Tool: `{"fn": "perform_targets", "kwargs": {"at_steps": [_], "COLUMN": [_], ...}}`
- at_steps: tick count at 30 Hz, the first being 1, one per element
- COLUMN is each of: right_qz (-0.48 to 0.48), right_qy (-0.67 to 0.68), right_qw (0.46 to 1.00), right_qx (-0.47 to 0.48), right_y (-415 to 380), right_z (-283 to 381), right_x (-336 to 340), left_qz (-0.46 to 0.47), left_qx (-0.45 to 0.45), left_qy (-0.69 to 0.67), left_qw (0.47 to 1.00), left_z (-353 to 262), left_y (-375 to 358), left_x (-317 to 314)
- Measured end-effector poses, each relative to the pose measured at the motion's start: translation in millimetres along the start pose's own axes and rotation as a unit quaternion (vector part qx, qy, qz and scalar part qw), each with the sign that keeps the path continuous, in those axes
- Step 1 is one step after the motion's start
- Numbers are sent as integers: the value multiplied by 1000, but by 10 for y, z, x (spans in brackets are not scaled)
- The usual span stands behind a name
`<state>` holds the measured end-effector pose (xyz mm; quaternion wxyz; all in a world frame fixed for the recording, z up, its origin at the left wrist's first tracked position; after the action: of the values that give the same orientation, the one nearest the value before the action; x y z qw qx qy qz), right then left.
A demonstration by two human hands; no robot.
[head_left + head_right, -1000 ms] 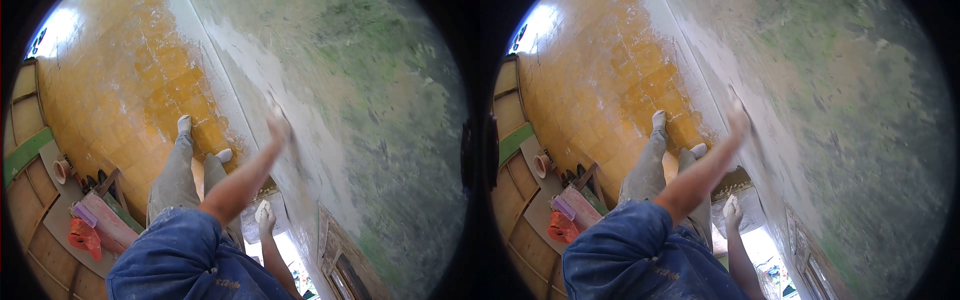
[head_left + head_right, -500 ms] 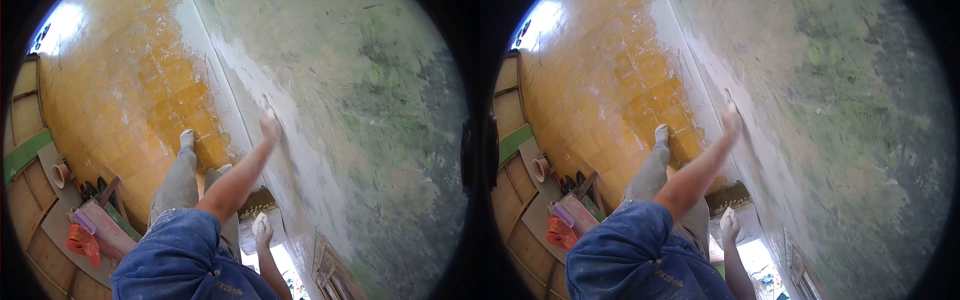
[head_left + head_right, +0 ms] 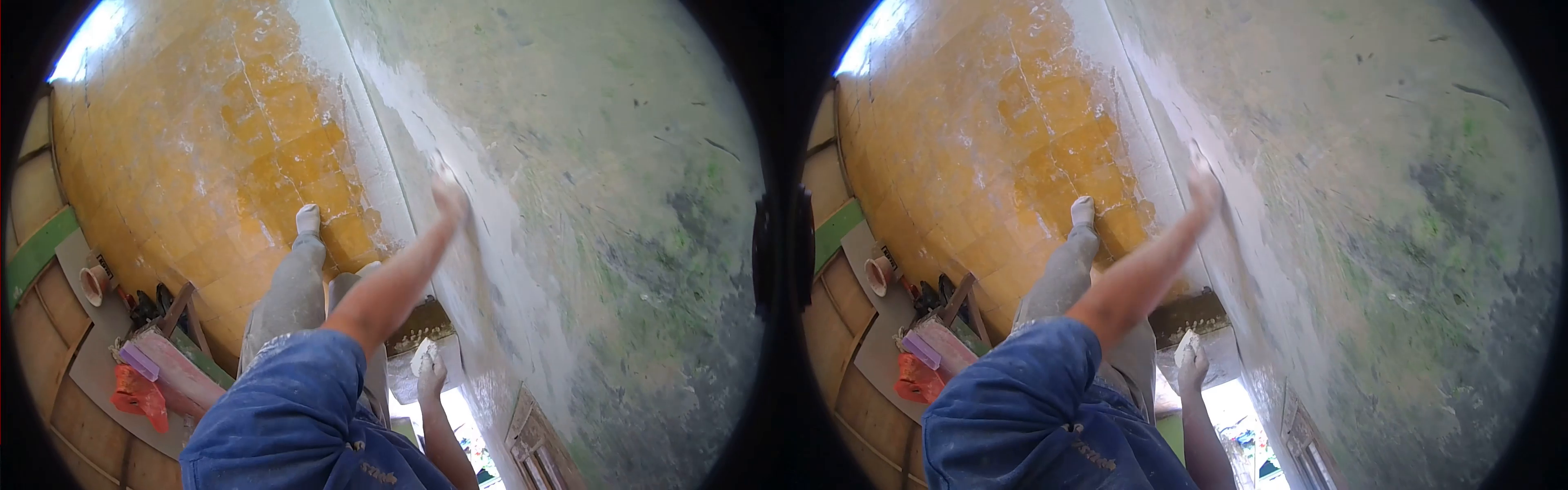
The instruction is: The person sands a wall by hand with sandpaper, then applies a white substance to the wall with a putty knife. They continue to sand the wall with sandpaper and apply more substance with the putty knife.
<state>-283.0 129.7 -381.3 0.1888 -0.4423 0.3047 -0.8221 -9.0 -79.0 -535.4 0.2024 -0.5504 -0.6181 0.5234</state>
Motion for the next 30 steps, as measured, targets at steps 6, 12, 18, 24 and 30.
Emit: {"fn": "perform_targets", "kwargs": {"at_steps": [6, 12, 18, 24, 30], "right_qz": [11, -2, -91, 13, 116], "right_qy": [48, 10, 31, 533, 694], "right_qw": [993, 999, 985, 844, 709], "right_qx": [-106, -41, 141, -50, -44], "right_y": [-177, -392, -315, -407, -529], "right_z": [240, 391, 410, 936, 1838], "right_x": [-254, -368, -300, -227, 249], "left_qz": [63, 176, 221, 281, 279], "left_qx": [-11, -52, -150, -83, -94], "left_qy": [292, 250, 285, 198, 307], "left_qw": [954, 951, 920, 935, 905], "left_z": [-233, -483, -1283, -2473, -2626], "left_y": [-851, -1716, -633, -1247, -1805], "left_x": [150, 147, -9, 424, 1213]}}
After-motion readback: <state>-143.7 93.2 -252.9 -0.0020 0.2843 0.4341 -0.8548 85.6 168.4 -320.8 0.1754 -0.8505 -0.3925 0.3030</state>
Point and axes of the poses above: each hand's wrist, its own y-axis towards the middle knuckle, its own x-axis out of the back of the hand, z = x × y, the point moved 2 cm from there along y, towards the middle knuckle, and after that the axes turned 3 degrees about x, right-handed, at the moved point
